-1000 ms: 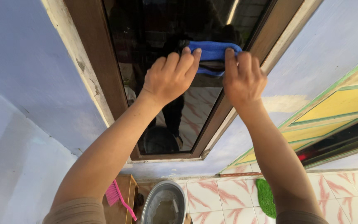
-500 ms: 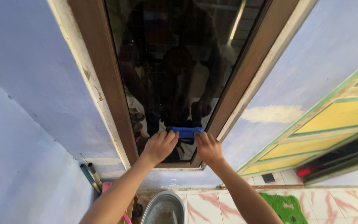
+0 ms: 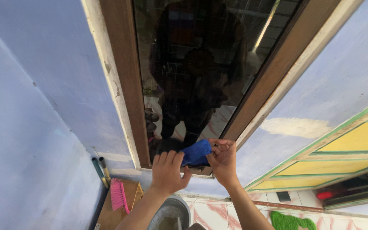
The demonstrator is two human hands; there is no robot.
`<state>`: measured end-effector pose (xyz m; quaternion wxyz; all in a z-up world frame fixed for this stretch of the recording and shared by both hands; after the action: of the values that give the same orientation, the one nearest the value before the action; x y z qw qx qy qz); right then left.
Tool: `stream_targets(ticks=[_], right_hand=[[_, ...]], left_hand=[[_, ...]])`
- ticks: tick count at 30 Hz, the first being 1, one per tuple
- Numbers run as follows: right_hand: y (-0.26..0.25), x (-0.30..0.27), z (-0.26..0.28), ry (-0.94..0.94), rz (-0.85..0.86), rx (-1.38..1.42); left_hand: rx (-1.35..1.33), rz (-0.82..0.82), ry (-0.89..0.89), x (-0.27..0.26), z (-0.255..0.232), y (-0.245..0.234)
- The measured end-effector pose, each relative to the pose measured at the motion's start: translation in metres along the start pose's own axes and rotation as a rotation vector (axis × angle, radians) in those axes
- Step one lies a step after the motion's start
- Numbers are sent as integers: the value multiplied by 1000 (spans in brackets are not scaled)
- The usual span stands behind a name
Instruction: The person washes a blue cloth in a basin of water and then uses it to wipe the frame and glass of a narrow window.
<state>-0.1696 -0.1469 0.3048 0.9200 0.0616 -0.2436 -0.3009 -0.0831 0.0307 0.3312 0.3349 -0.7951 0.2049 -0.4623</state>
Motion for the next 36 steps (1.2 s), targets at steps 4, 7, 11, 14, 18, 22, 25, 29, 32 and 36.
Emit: stream_targets(ticks=[4,7,11,14,18,22,25,29,32,36], right_hand=[[11,-6,-1,-41,42,-136],[24,-11,-2,-88,122,-166],[36,-9,2,-60,151,-165],[53,-13,12,47,236,-137],[76,-19,10,131,298,-255],[85,-24,-15,181,233,-350],[91,-32,-25,130,184,-348],[94,-46,-39,103,-32,-152],[72,-45,-33,51,-206,-163],[68,-56,-34,70,-166,-205]], left_hand=[[-419,-160,-60,15,-5,-31],[-691,-93,-83,22,1,-20],[-959,75,-316,13,27,8],[-1038,100,-406,1,36,9],[-851,-8,-201,-5,37,-27],[-778,54,-183,-12,43,-50],[-745,100,-151,-17,46,-66],[-737,187,-238,-27,57,-72],[-714,161,-207,-37,70,-78],[-712,61,-139,-45,80,-89]])
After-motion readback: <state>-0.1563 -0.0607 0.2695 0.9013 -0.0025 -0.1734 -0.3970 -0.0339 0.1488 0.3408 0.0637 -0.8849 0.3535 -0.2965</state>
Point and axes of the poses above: each hand's wrist, its own x-axis towards the middle knuckle, its own y-axis out of the palm, z = x × y, the point moved 7 cm from there along x, towards the middle knuckle, and after that the axes turned 2 degrees about -z, right-handed, at the moved point
